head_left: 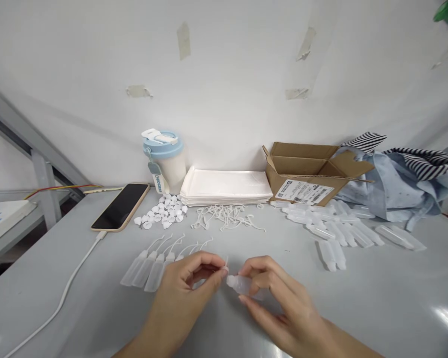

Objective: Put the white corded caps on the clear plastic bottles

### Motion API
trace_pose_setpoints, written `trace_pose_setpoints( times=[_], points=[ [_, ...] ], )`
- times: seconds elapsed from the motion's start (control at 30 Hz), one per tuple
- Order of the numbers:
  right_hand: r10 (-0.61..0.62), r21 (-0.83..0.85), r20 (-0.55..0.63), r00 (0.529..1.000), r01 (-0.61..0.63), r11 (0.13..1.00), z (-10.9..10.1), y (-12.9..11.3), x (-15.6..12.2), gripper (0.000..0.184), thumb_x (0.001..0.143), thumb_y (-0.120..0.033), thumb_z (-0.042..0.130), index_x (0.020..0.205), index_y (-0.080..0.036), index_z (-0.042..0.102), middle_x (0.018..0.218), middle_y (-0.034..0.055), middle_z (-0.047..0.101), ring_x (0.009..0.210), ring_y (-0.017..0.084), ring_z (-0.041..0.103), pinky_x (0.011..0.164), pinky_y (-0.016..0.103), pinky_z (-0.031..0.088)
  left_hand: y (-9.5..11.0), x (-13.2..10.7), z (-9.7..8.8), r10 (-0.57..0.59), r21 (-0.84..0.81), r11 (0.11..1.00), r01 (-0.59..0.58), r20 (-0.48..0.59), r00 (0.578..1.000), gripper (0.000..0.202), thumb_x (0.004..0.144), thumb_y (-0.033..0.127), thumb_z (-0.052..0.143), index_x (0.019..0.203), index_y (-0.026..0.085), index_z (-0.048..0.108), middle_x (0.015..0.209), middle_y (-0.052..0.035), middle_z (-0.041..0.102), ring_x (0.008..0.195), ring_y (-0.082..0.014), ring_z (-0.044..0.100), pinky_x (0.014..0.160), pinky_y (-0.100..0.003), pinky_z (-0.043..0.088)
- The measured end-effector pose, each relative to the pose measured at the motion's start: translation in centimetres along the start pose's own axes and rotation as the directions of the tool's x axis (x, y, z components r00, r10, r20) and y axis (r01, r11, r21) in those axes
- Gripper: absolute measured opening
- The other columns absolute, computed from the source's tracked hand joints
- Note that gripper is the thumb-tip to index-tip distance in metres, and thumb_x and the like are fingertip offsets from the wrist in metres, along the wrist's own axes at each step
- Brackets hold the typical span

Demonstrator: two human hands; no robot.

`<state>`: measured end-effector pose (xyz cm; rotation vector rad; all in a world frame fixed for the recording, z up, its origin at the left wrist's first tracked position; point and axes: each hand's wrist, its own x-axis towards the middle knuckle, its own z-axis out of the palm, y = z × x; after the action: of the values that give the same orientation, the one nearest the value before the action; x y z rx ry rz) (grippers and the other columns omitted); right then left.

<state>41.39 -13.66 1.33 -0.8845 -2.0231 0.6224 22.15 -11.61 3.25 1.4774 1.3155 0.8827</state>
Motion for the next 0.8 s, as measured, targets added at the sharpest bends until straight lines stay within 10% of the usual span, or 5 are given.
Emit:
trace_pose_setpoints(
  times=[0.8],
  points=[
    [0.175, 0.031, -0.109, 0.978, -0.173, 0.984, 1.1, 1.5, -0.6, 0.031, 0.09, -0.014, 0.05, 0.117, -0.026, 0.045, 0.101, 0.0029, 0.067, 0.09, 0.013, 0.068, 0.076, 0.021, 0.057, -2.5, -1.4, 0.5, 0.481, 0.247, 0.829, -0.501, 0.14, 0.865, 0.029, 0.085, 0.014, 0.058, 0.111, 0.027, 0.065, 0.129, -0.0006, 0.062, 0.117, -0.0167, 0.06, 0.095, -0.024, 0.052]
  ],
)
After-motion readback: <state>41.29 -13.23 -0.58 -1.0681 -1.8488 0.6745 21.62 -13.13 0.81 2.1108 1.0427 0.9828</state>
